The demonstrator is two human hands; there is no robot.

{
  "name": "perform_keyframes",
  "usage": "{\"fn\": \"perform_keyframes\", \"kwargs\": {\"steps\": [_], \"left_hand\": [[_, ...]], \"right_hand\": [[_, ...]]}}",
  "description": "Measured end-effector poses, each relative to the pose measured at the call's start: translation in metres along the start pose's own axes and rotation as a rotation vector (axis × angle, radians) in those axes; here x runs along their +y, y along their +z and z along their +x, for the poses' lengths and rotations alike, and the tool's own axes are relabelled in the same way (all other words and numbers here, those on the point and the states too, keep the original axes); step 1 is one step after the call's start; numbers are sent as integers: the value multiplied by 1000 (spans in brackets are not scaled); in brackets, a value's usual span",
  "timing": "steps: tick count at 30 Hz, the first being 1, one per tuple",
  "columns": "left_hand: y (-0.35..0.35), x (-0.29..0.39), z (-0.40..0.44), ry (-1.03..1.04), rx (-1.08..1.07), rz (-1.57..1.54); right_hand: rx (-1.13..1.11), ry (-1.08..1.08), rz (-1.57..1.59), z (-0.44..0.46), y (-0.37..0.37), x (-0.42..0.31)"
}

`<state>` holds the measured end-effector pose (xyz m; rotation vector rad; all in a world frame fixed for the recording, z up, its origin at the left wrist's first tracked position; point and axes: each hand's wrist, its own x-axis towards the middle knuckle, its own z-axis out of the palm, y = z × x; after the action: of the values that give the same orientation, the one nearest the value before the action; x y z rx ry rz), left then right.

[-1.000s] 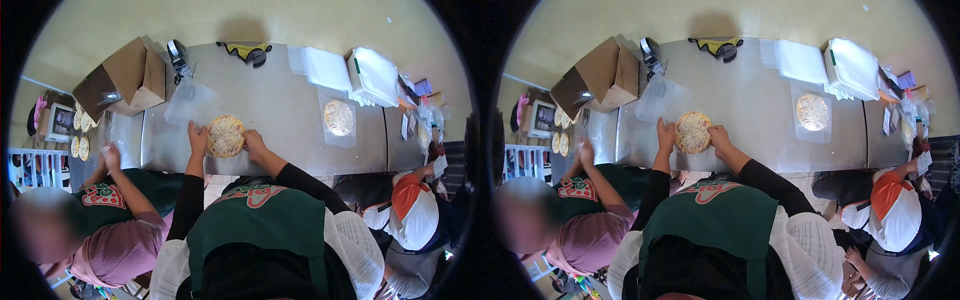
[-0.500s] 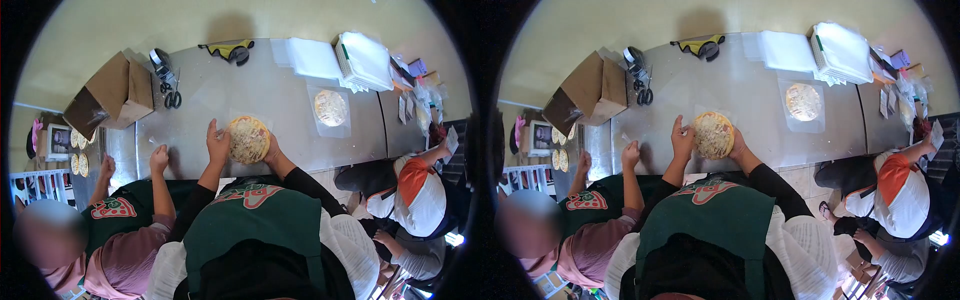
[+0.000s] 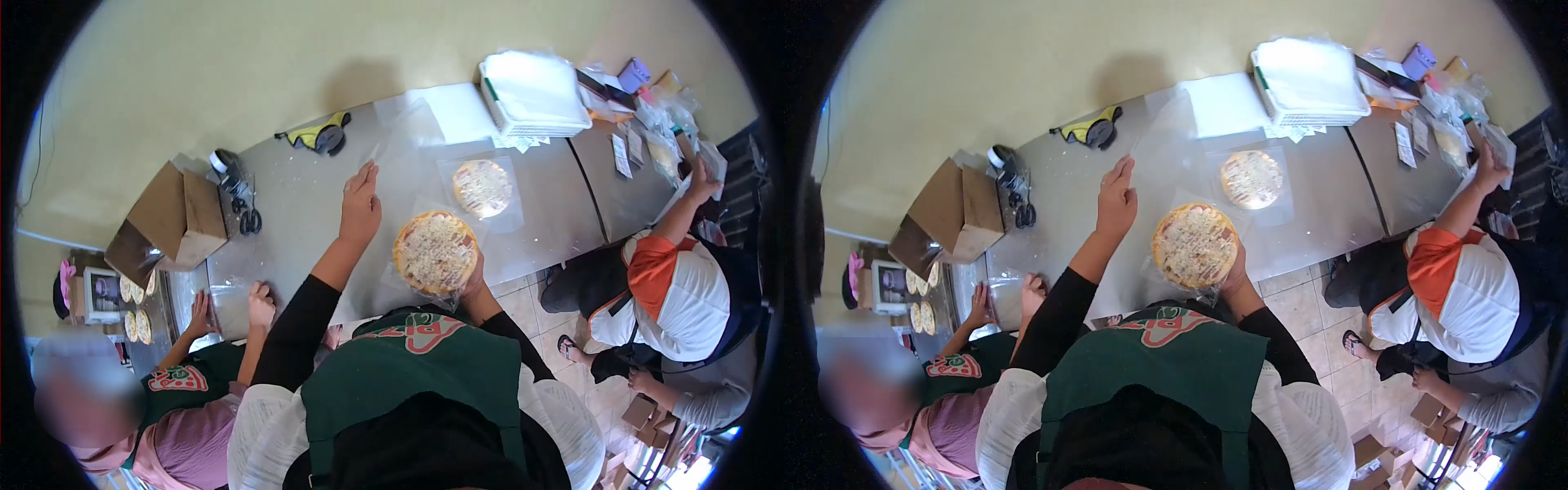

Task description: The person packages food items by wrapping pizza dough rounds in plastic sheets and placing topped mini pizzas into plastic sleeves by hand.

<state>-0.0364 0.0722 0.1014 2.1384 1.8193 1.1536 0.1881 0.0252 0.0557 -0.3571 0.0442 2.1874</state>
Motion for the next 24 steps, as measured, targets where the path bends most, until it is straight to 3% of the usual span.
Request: {"fn": "perform_keyframes", "kwargs": {"steps": [4, 12, 14, 20, 23, 24], "left_hand": [[26, -2, 37, 134, -166, -33], [65, 6, 55, 309, -472, -64], [71, 3, 59, 334, -596, -90], [54, 31, 61, 412, -606, -90], [43, 40, 61, 438, -636, -106], [40, 42, 61, 477, -635, -120]], "right_hand": [[-32, -88, -14, -19, 9, -26], [-78, 205, 132, -18, 13, -22], [-124, 189, 116, -13, 16, -11], [-164, 329, 253, -20, 12, 4], [95, 245, -72, -39, 55, -5], [13, 249, 15, -36, 42, -2]]}}
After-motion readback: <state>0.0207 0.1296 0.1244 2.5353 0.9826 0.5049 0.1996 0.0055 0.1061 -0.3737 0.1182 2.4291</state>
